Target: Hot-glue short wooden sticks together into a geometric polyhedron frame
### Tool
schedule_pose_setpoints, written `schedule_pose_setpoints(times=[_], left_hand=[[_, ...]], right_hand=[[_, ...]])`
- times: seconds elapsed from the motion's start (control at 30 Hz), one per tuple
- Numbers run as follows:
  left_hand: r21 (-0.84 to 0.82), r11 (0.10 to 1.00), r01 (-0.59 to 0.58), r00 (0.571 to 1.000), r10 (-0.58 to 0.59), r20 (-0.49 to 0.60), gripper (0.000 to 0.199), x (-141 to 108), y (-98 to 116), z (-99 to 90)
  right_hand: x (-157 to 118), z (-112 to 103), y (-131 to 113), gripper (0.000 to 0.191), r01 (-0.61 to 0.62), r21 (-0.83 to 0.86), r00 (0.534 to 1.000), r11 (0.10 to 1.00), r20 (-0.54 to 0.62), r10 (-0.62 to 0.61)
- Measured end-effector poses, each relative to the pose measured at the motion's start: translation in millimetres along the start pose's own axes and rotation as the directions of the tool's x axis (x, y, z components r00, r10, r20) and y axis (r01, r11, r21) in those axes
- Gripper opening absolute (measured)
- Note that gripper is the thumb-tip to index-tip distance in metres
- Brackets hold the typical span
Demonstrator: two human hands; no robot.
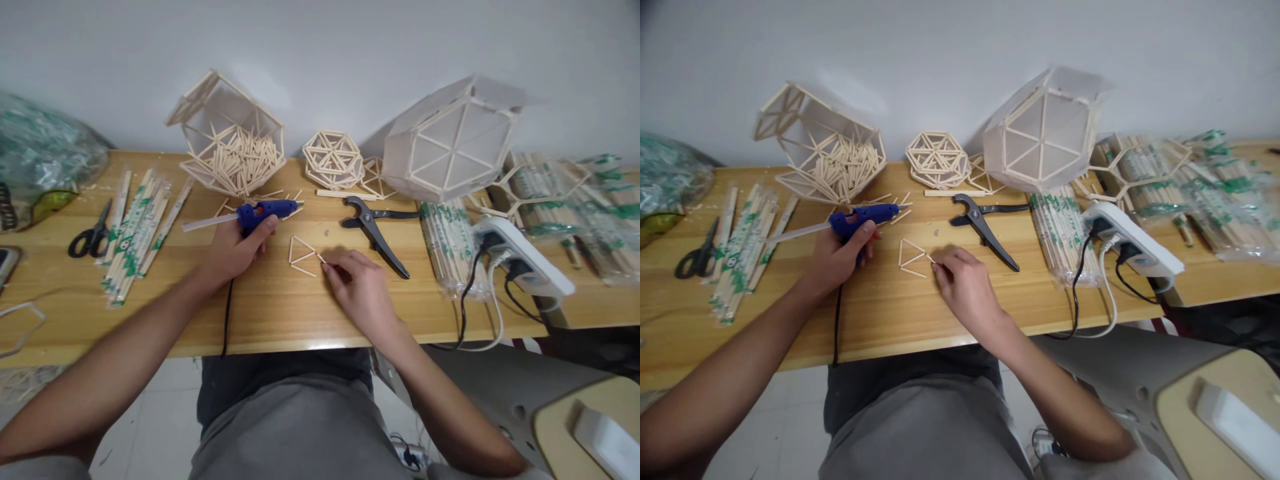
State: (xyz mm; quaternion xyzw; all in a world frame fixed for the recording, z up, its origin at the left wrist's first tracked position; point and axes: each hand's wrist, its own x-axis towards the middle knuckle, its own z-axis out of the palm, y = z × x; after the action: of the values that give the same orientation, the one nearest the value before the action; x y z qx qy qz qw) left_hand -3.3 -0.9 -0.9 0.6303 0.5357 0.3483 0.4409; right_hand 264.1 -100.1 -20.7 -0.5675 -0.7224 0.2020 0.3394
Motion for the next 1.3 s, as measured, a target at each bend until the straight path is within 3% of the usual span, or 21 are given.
schedule_pose_setpoints(times=[0.5, 0.77, 1.0, 1.13, 1.3], left_hand=[[0.030, 0.999, -0.032, 0.999, 0.033, -0.006, 0.045, 0.0, 1.8, 0.2], [0.036, 0.998, -0.045, 0.999, 0.046, -0.010, 0.053, -1.8, 2.9, 0.7], [0.069, 0.997, -0.046, 0.999, 0.047, -0.013, 0.057, -1.6, 0.8, 0.2], [0.074, 0.996, -0.051, 0.999, 0.052, -0.012, 0.057, -0.9, -3.0, -0.4], [0.084, 0.995, -0.053, 0.998, 0.054, -0.013, 0.053, -2.0, -1.7, 0.2]], right_hand=[[7.6, 0.5, -9.1, 0.019, -0.027, -0.071, 1.000, 0.997, -0.012, 0.026], [9.8, -0.4, -10.5, 0.018, -0.033, -0.095, 0.999, 0.995, 0.012, 0.035], [8.7, -2.3, -12.2, 0.007, -0.029, -0.030, 0.999, 0.999, 0.027, 0.030], [4.0, -9.2, -12.0, 0.006, 0.012, 0.052, 0.999, 0.999, 0.048, -0.014], [1.0, -19.6, -2.5, 0.024, 0.171, 0.122, 0.973, 0.978, 0.136, -0.187]])
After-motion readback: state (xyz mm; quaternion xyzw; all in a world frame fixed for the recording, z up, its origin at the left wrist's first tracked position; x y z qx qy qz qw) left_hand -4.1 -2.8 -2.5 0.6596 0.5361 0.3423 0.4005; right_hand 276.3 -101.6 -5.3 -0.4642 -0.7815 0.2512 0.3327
